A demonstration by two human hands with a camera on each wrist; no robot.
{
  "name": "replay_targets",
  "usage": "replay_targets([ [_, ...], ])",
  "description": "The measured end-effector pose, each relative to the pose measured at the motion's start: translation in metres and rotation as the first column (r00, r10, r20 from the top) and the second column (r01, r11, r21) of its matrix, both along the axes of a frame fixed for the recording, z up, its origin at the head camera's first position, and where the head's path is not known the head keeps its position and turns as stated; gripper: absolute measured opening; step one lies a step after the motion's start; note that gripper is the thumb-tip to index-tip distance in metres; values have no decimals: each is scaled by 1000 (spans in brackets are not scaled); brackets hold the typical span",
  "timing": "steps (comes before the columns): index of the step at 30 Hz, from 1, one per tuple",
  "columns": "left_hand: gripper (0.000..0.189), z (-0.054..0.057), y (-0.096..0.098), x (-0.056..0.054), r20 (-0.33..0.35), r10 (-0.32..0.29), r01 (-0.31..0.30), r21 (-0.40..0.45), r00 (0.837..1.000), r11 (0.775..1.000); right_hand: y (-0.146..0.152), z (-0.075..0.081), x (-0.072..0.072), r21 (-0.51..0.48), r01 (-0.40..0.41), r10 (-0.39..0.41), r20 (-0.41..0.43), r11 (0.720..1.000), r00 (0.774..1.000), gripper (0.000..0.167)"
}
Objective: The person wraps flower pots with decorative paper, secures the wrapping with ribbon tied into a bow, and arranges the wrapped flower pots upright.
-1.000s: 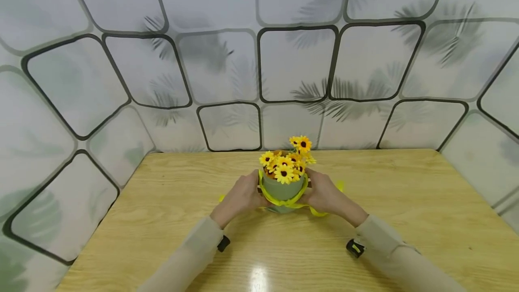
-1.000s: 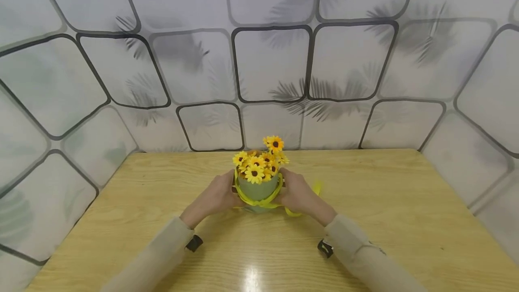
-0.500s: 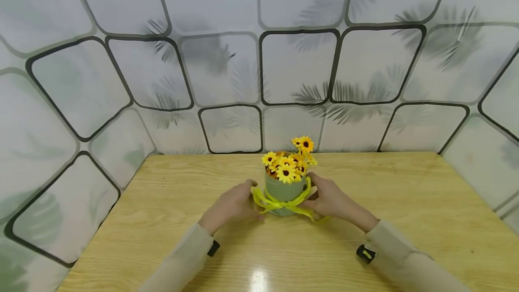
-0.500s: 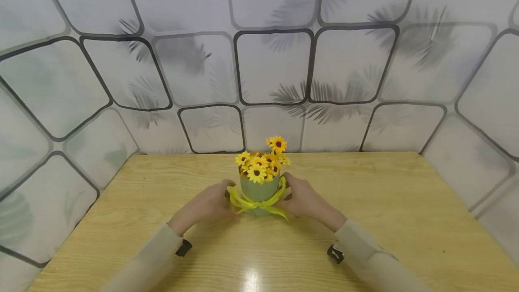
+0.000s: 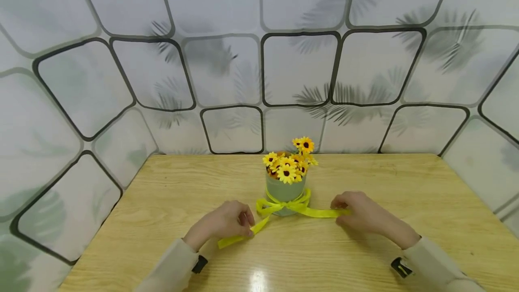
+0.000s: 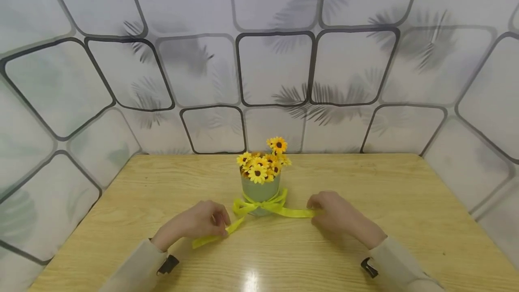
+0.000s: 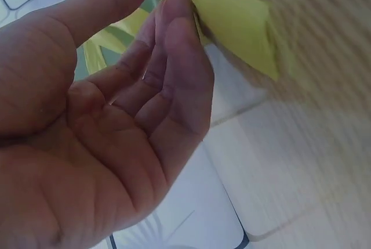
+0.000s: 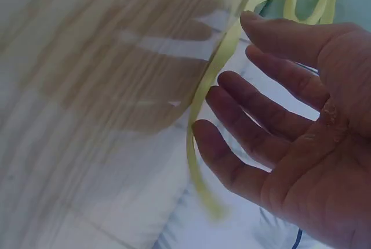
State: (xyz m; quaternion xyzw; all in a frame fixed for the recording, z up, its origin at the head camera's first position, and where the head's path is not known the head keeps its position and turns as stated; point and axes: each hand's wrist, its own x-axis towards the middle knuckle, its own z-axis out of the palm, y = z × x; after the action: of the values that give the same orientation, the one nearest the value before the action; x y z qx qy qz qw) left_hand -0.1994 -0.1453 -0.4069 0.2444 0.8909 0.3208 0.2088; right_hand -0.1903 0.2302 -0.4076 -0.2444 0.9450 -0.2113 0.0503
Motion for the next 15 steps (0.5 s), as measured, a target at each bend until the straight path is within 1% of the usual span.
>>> replay_targets([
  [2, 15, -2, 2, 0, -25, -7, 7, 4, 1000, 1000, 5, -3, 1, 18, 11, -10, -23, 1000, 1000, 18],
  [5, 14, -4, 4, 0, -73, -6, 6, 0, 997, 1000, 10, -7, 0, 19, 40, -39, -52, 999, 998, 14],
  [9, 12, -8, 6, -1, -142, 14, -15, -4, 990, 1000, 13, -13, 0, -22, 48, -49, -90, 999, 995, 14],
  [11, 11, -9, 6, -2, -170, 25, -26, -6, 985, 1000, 11, -15, 0, -51, 35, -41, -110, 998, 993, 13],
  [15, 8, -9, 4, -4, -204, 44, -48, -17, 978, 999, 0, -12, 2, -93, 13, -24, -120, 996, 992, 9],
])
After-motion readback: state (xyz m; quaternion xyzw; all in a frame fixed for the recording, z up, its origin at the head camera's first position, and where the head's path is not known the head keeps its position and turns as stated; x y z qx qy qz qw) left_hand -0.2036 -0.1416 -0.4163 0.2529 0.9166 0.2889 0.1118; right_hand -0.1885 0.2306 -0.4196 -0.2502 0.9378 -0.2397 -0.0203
